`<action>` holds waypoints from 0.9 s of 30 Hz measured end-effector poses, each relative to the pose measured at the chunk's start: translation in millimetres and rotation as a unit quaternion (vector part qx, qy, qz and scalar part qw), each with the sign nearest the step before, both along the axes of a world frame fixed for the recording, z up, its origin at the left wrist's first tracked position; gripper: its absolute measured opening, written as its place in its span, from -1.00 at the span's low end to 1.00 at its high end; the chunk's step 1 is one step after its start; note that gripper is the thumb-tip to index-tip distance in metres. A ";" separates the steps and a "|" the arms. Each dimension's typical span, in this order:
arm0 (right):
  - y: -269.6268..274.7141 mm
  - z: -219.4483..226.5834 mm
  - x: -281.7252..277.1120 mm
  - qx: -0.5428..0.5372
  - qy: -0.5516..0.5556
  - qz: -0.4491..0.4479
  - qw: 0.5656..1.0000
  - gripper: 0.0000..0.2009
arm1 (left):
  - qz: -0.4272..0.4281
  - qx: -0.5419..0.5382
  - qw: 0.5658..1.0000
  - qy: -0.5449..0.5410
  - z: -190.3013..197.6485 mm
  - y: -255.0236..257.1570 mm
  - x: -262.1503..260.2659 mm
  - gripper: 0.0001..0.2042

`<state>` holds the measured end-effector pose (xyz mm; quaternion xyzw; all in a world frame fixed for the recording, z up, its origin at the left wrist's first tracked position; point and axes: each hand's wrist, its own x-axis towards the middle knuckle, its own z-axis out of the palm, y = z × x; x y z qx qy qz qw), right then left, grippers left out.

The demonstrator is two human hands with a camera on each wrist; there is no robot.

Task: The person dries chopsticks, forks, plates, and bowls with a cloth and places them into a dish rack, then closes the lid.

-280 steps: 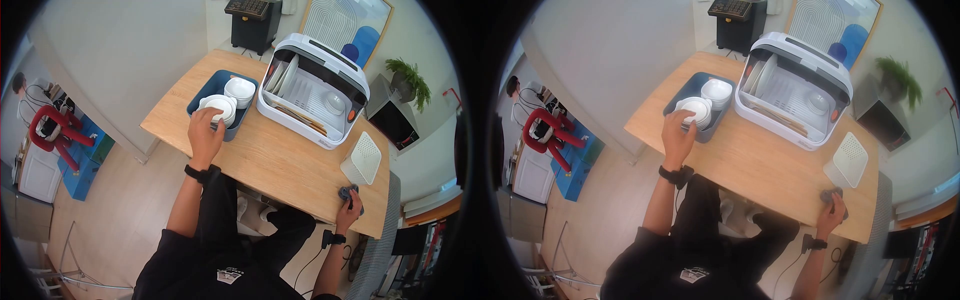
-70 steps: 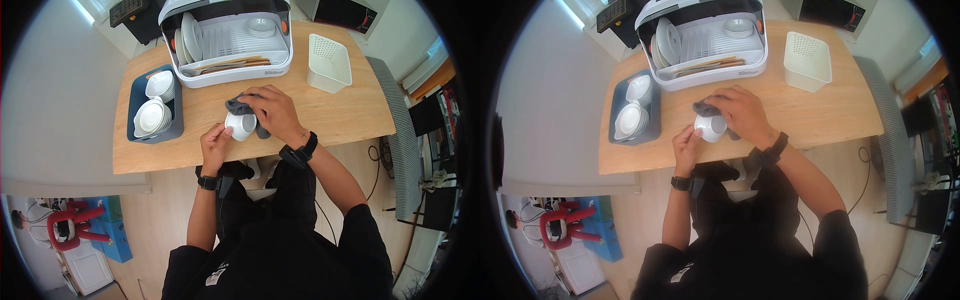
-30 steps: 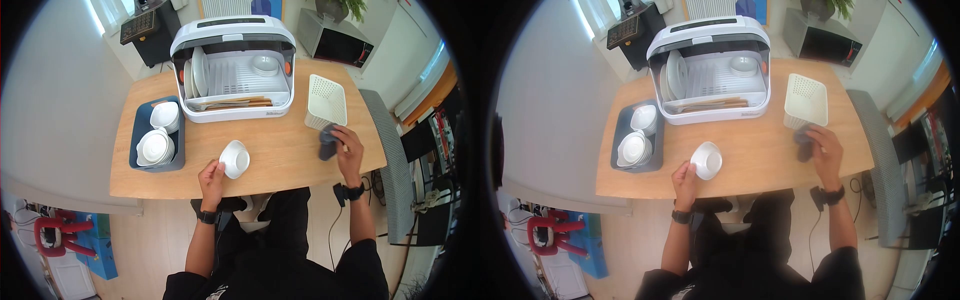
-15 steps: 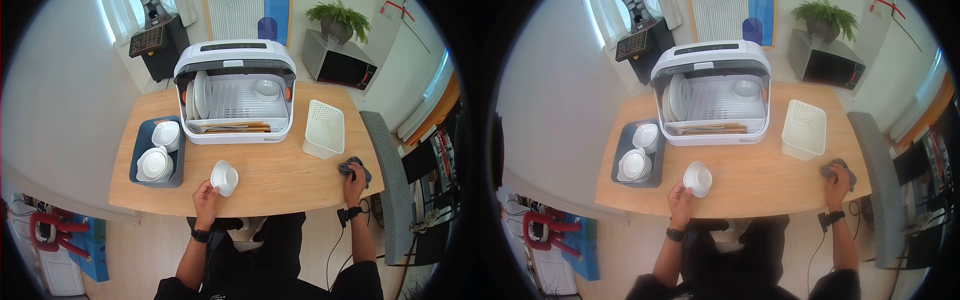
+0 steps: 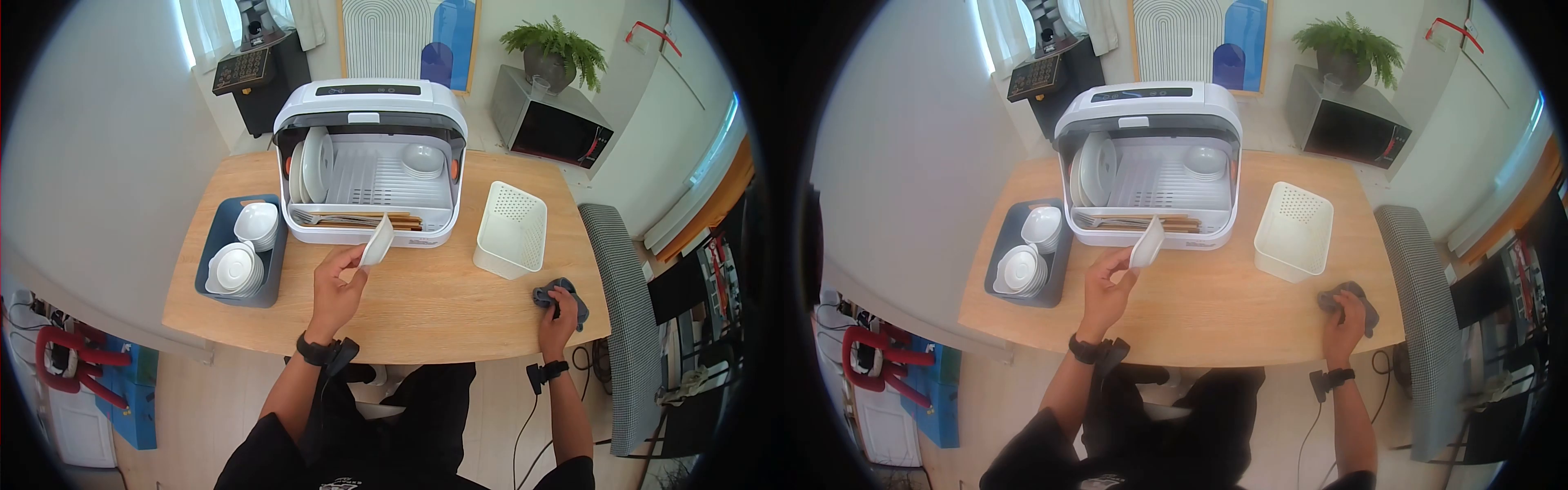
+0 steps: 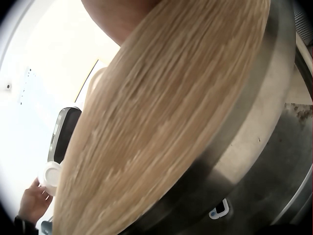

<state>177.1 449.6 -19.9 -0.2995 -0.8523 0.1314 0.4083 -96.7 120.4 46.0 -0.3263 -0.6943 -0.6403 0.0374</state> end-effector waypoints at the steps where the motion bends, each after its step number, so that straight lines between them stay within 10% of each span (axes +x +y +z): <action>1: 1.1 -0.3 0.4 0.002 0.001 0.000 1.000 -0.68 | -0.003 -0.019 0.999 0.049 5.6 7.0 -3.9 -0.65; 14: 1.3 -0.8 -0.5 0.011 0.009 0.002 1.000 -0.69 | 0.030 -0.161 0.934 0.317 44.2 131.7 -112.6 -0.80; 27: 3.5 0.1 0.1 0.013 0.004 0.004 1.000 -0.68 | 0.005 -0.271 0.897 0.348 22.0 191.2 -156.6 -0.74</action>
